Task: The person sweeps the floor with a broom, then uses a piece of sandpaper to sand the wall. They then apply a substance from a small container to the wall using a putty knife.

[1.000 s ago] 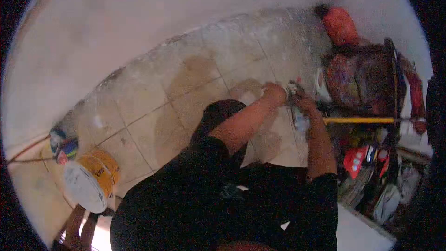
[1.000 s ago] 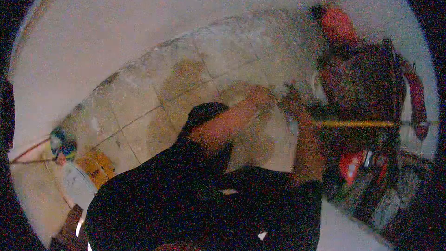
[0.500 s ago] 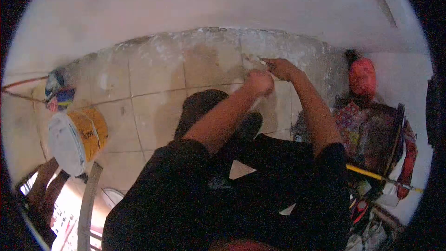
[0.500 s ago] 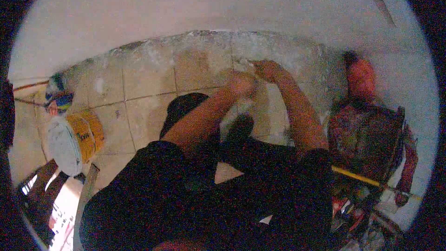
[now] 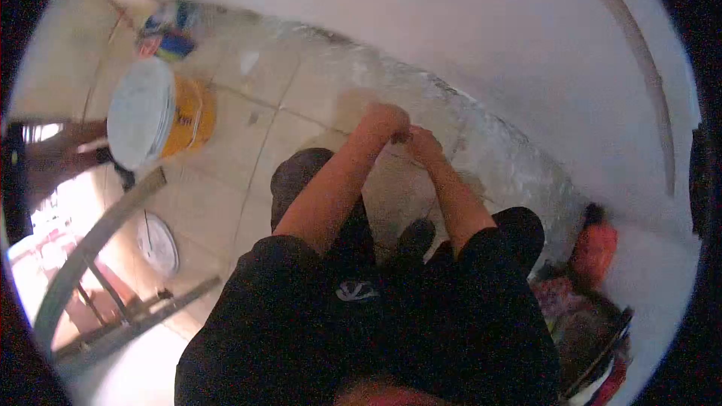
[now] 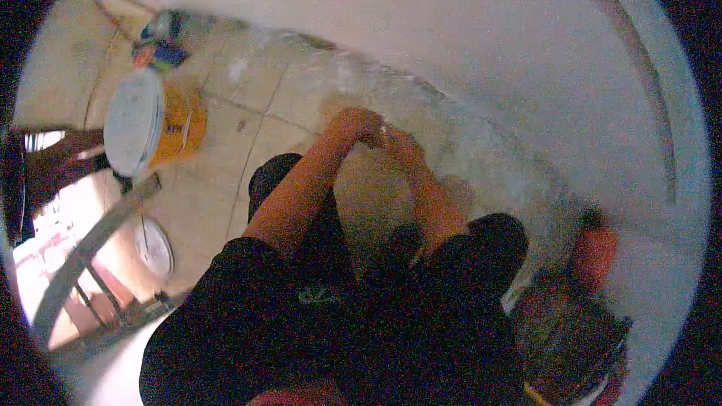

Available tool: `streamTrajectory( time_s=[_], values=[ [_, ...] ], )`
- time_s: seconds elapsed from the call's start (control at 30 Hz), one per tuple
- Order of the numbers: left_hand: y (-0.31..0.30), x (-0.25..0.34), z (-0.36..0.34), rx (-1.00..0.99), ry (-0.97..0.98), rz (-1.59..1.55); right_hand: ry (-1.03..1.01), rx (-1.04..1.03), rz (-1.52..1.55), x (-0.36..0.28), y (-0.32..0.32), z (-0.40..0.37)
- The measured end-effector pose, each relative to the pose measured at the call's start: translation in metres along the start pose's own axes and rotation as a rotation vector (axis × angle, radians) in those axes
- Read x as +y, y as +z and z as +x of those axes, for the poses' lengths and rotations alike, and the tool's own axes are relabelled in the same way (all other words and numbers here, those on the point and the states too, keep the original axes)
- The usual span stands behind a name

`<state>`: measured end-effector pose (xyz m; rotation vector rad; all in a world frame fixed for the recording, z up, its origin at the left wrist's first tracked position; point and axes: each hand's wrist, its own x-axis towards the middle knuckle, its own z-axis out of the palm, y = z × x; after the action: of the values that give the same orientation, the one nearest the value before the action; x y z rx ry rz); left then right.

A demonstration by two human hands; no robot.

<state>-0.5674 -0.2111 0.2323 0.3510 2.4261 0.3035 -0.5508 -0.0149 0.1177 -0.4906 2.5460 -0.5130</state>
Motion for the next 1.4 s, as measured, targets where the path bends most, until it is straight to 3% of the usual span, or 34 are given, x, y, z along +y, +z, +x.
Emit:
streamTrajectory(
  time_s=[0.03, 0.1, 0.13, 0.23, 0.3, 0.4, 0.53, 0.57, 0.63, 0.73, 0.83, 0.9, 0.97, 1.0, 1.03, 1.13, 1.2, 1.27, 1.33, 1.4],
  values=[
    [-0.002, -0.011, -0.013, -0.001, -0.037, -0.033, -0.037, -0.039, 0.043, -0.01, 0.02, 0.003],
    [-0.022, -0.037, -0.04, 0.038, 0.018, -0.21, -0.068, 0.234, -0.162, -0.035, 0.05, 0.0],
    [-0.025, -0.052, -0.051, 0.045, -0.011, -0.23, -0.098, 0.215, -0.167, -0.059, 0.046, 0.005],
    [-0.031, -0.088, -0.09, 0.072, -0.194, -0.19, 0.161, -0.104, -0.013, -0.096, 0.037, 0.022],
    [-0.033, -0.096, -0.111, 0.097, -0.218, -0.205, 0.049, 0.057, -0.032, -0.098, 0.034, 0.047],
    [-0.033, -0.089, -0.112, 0.159, -0.293, -0.193, -0.077, 0.064, -0.137, -0.123, 0.01, 0.072],
    [-0.033, -0.091, -0.09, 0.134, -0.231, -0.241, -0.165, 0.027, -0.213, -0.14, 0.011, 0.074],
    [-0.031, -0.087, -0.083, 0.127, -0.22, -0.209, -0.033, 0.017, 0.079, -0.145, 0.009, 0.055],
    [-0.03, -0.085, -0.073, 0.122, -0.201, -0.178, 0.103, 0.02, 0.367, -0.13, 0.02, 0.054],
    [-0.031, -0.081, -0.07, 0.104, -0.185, -0.213, -0.033, 0.107, 0.004, -0.102, 0.036, 0.092],
    [-0.007, -0.084, -0.042, 0.222, -0.178, -0.187, -0.083, 0.098, -0.042, -0.103, 0.04, 0.148],
    [0.017, -0.097, -0.018, 0.34, -0.177, -0.15, -0.038, -0.024, 0.062, -0.101, 0.057, 0.173],
    [0.006, -0.102, -0.024, 0.299, -0.214, -0.158, 0.034, -0.157, 0.191, -0.07, 0.1, 0.185],
    [-0.015, -0.092, -0.038, 0.111, -0.289, -0.202, 0.024, -0.095, 0.189, -0.082, 0.095, 0.151],
    [-0.013, -0.089, -0.041, 0.121, -0.309, -0.199, 0.013, -0.042, 0.216, -0.086, 0.096, 0.119],
    [0.014, -0.105, -0.009, 0.295, -0.418, -0.169, 0.011, 0.079, 0.331, -0.089, 0.097, 0.058],
    [0.028, -0.119, 0.023, 0.429, -0.245, -0.164, 0.021, 0.104, 0.434, -0.087, 0.093, 0.035],
    [0.029, -0.116, 0.009, 0.559, -0.154, -0.103, 0.034, 0.107, 0.55, -0.094, 0.095, 0.023],
    [-0.014, -0.095, -0.041, 0.377, -0.268, -0.123, 0.054, 0.081, 0.694, -0.099, 0.095, 0.02],
    [-0.018, -0.089, -0.044, 0.453, -0.299, -0.177, 0.089, 0.045, 0.854, -0.104, 0.09, 0.014]
  ],
)
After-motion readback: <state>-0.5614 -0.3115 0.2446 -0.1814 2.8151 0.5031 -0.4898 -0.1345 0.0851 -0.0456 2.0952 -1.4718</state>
